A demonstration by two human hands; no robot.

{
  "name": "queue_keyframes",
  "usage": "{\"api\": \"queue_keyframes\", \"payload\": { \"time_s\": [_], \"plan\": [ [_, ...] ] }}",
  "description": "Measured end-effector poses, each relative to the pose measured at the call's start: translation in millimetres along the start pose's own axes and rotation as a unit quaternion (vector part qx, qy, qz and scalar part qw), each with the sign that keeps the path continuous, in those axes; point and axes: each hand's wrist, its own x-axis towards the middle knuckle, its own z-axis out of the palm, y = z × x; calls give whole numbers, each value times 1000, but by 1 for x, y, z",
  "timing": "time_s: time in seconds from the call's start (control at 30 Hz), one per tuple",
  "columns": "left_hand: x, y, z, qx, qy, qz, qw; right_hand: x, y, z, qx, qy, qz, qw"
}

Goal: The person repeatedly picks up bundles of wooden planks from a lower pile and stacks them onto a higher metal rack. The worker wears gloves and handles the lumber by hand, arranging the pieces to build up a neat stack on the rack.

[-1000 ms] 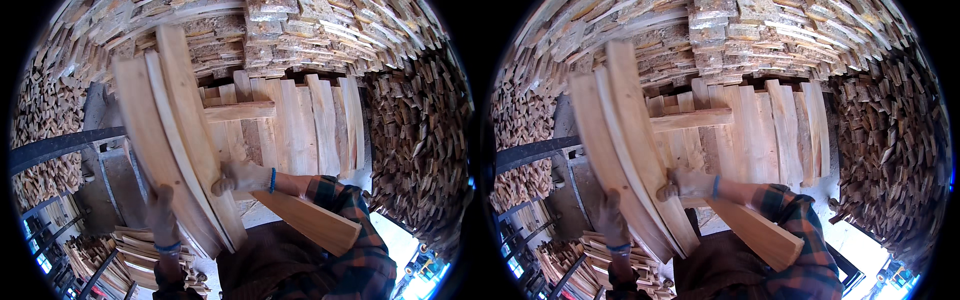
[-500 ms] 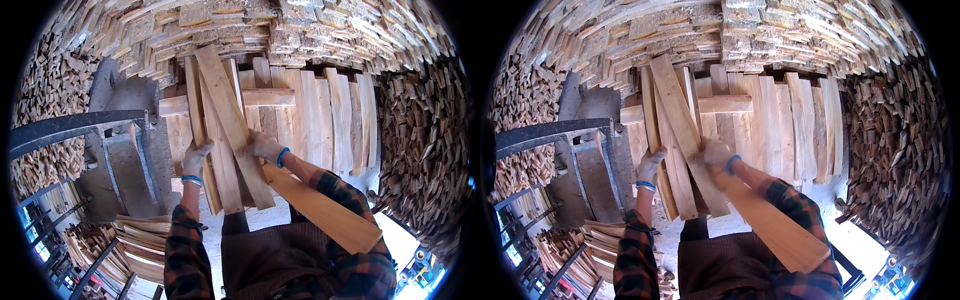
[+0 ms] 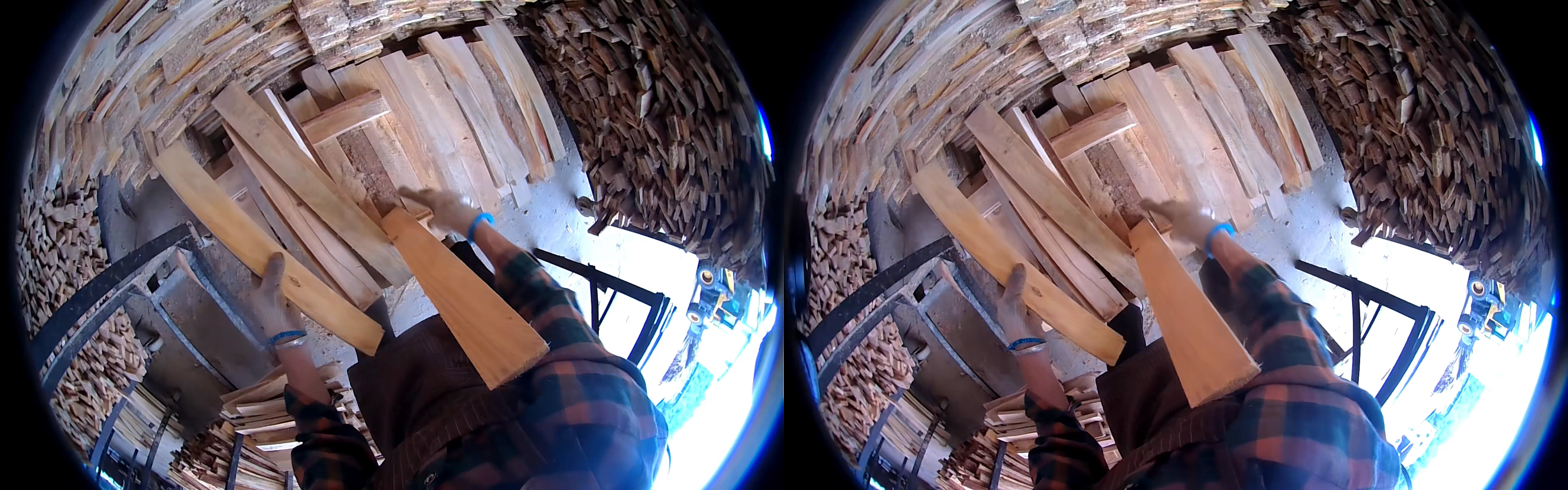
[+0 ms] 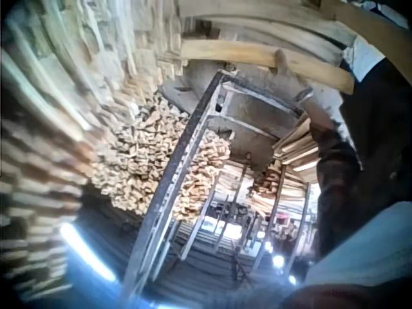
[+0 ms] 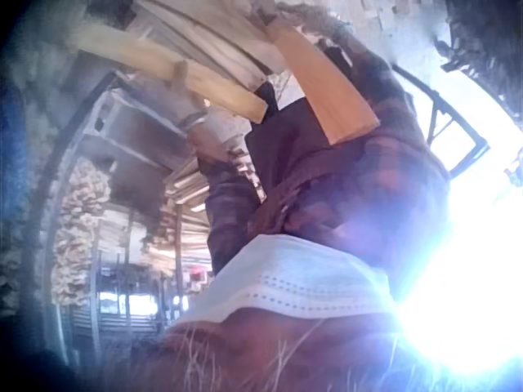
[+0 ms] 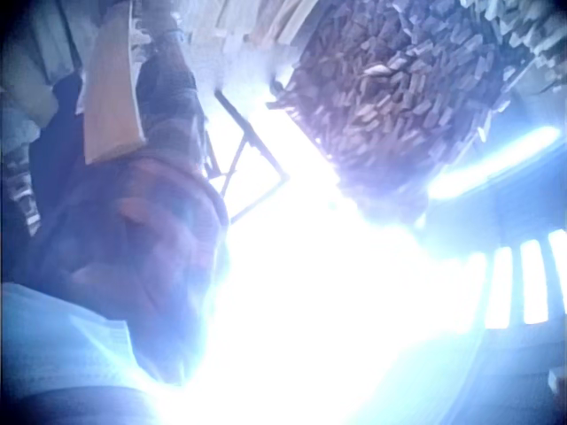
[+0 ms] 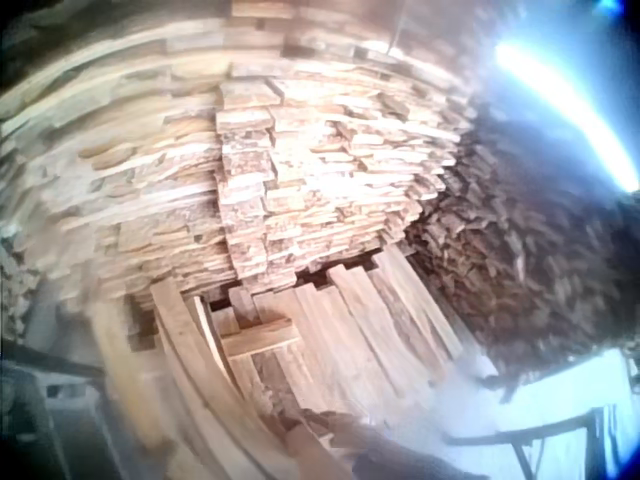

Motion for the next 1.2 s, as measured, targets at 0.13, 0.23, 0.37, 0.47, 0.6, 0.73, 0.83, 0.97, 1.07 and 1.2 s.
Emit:
{"api": "queue_keyframes", "payload": {
  "time_s": [0.13, 0.23, 0.37, 0.47, 0.6, 0.73, 0.83, 0.97, 1.07, 1.2],
  "plan": [
    [2, -20, 10, -35, -2, -3, 999, -49, 9, 25, 156, 26, -123, 980],
    [0, -27, 13, -46, 15, -11, 999, -34, 4, 11, 188, 21, -211, 959],
    [-1, -20, -3, -31, 21, -37, 999, -22, -62, -37, 330, 39, -58, 941],
    [6, -28, -23, -68, 10, -52, 996, 0, -83, -53, 274, 28, -63, 959],
    [4, -19, -40, -105, -6, -17, 994, -2, -145, 1, 250, -53, -19, 967],
    [0, 4, -41, -67, -21, -48, 996, 37, -180, 80, 24, 24, -8, 999],
    [14, 0, -28, -40, -13, -65, 997, 36, -155, 61, -36, 245, -65, 967],
    [42, -37, -54, -2, -56, -5, 998, 75, -146, 64, -108, 154, 37, 982],
    [24, -40, -51, -1, -32, -57, 998, 85, -117, 41, 76, 112, 65, 989],
    [-31, -21, -19, 8, -17, -26, 999, 47, -69, 27, 185, 113, 24, 976]
  ]
}}
